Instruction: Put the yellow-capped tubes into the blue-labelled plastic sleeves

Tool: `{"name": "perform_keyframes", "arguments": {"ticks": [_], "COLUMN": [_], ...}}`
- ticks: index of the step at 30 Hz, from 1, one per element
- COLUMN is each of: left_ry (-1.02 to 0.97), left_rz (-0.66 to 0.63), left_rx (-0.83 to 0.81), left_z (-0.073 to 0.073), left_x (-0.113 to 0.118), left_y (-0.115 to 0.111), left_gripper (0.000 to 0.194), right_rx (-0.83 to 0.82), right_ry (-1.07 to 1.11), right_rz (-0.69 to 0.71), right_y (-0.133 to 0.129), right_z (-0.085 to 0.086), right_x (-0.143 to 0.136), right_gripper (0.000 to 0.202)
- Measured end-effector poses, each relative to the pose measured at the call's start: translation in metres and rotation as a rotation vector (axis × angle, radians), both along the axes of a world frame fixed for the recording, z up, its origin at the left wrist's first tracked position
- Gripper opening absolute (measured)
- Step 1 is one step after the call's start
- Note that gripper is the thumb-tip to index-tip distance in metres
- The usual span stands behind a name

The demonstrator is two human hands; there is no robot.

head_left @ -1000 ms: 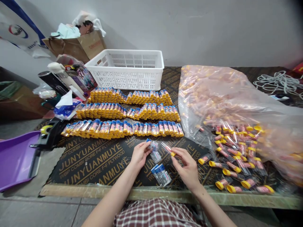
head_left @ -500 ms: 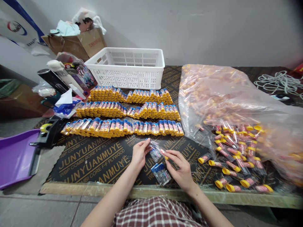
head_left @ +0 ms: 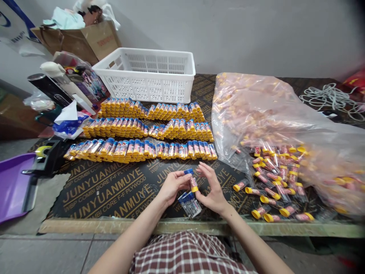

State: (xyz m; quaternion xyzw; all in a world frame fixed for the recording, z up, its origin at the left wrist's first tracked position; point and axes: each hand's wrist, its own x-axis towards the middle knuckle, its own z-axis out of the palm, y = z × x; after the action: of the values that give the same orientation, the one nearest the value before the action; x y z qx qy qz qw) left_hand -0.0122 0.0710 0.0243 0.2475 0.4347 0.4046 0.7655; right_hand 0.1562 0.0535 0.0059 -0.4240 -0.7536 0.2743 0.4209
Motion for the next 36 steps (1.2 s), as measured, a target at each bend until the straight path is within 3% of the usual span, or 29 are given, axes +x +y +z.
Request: {"name": "perform_keyframes", "arguments": {"ticks": [6, 18, 21, 24, 28, 32, 36], "left_ry": [0.011, -0.02, 0.02, 0.22, 0.727, 1.182, 1.448], "left_rz": [-0.052, -0.067, -0.076, 0.002, 0.17, 0.065, -0.066], "left_rx": [0.0, -0.009, 0.017, 0.152, 0.461, 0.618, 0.704], "left_z": [0.001, 0.001, 0.001, 0.003, 0.003, 0.003, 0.011], "left_x": [0.005, 0.008, 0.006, -0.002, -0.01, -0.004, 0.003], "left_y": [-0.006, -0.01, -0.002, 0.027, 0.085, 0.123, 0.121], "left_gripper": [0.033, 0.033, 0.035, 0.038, 0.045, 0.046, 0.047], "right_rx": [-0.034, -0.084, -0.11, -0.122, -0.117, -0.118, -0.062], "right_ry": [-0.032, 0.067, 0.048, -0.003, -0.066, -0.171, -0.255], "right_rz": [0.188, 0.184, 0.198, 0.136, -0.052, -0.155, -0.299], "right_y": [0.004, 0.001, 0.002, 0.006, 0.008, 0.002, -0.001], "right_z": [0.007, 0.003, 0.006, 0.009, 0.008, 0.005, 0.002], "right_x": [0.003, 0.001, 0.003, 0.014, 0.036, 0.055, 0.083], "right_gripper": [0.084, 0.083, 0.085, 0.088, 0.078, 0.058, 0.043]}}
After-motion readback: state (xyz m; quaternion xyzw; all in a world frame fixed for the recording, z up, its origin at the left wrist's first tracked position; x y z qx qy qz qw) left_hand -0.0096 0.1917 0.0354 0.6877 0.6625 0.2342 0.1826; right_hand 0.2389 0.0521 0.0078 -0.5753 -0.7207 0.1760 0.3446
